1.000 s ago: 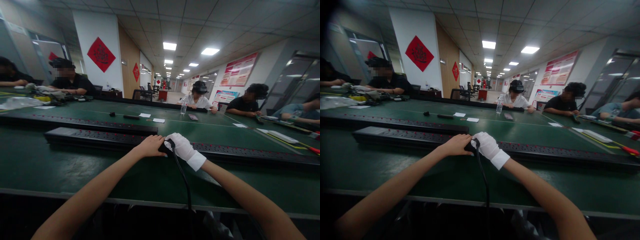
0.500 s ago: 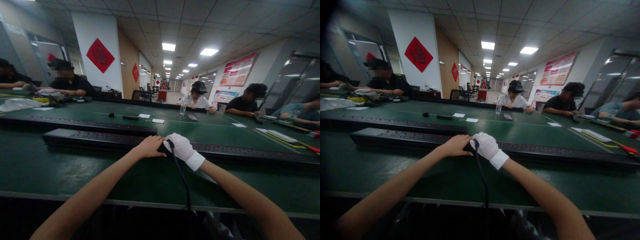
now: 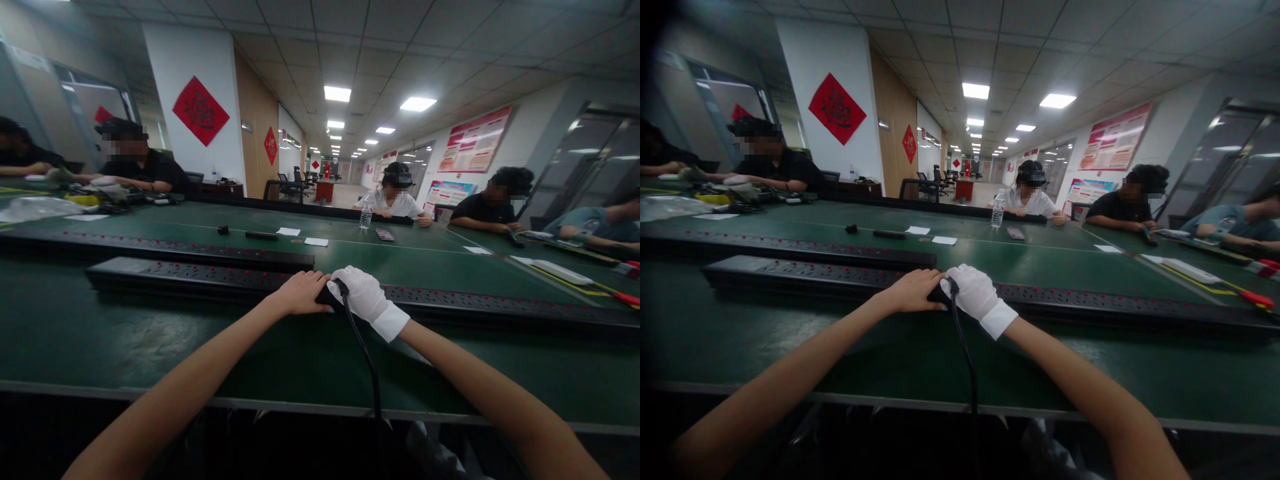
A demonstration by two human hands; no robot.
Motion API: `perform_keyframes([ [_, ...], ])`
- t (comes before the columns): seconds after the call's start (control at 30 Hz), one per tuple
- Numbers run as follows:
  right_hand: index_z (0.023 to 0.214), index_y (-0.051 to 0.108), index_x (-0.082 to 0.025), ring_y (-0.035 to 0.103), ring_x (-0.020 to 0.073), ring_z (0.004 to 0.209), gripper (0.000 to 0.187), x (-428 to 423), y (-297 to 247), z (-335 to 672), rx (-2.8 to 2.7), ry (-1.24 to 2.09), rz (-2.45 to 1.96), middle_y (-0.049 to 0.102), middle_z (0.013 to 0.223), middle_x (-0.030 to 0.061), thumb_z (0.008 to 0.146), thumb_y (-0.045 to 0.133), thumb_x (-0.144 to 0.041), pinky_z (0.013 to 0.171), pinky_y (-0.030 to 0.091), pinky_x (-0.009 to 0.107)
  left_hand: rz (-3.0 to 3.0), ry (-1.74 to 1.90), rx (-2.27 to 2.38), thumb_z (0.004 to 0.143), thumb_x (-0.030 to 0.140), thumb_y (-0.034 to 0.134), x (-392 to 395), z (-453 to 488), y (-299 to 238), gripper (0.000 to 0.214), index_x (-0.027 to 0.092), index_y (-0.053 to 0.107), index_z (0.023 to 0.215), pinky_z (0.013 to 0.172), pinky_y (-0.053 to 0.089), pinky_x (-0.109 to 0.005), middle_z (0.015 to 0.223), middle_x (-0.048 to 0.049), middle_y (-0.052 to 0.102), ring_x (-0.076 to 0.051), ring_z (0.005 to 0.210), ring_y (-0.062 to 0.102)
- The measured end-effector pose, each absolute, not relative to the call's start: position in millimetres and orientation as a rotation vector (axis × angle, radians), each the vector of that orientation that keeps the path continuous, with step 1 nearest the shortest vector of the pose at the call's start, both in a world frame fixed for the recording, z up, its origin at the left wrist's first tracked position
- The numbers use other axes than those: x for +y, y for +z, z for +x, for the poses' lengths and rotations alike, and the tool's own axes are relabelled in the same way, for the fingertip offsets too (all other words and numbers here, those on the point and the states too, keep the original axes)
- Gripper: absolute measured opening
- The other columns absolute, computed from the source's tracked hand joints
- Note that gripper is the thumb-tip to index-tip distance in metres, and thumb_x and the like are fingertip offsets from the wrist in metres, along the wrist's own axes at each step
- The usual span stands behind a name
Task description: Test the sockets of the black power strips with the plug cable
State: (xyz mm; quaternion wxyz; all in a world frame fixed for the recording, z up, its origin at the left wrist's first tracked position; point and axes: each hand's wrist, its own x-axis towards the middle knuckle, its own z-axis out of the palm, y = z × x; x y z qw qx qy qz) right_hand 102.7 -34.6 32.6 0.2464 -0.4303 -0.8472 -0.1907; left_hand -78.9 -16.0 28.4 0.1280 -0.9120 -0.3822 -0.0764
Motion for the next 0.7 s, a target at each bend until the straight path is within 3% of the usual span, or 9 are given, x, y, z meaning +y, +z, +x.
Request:
perform_keyframes([
  [0.7, 0.095, 0.057, -0.021, 0.053, 0.0155, 0.083, 0.034, -34.5, 33.4, 102.9, -2.327, -0.517, -1.191, 0.057, 0.087, 0.0063, 0.09, 0.032, -0.042, 0.073, 0.037, 0.024, -2.645, -0.238, -1.113, 0.074, 0.064, 0.043, -16.4, -79.1, 28.8, 0.072, 0.015, 0.035, 0.126, 0.082, 0.038, -0.036, 0.112, -0.0121, 0.054, -0.026, 0.096, 0.053],
])
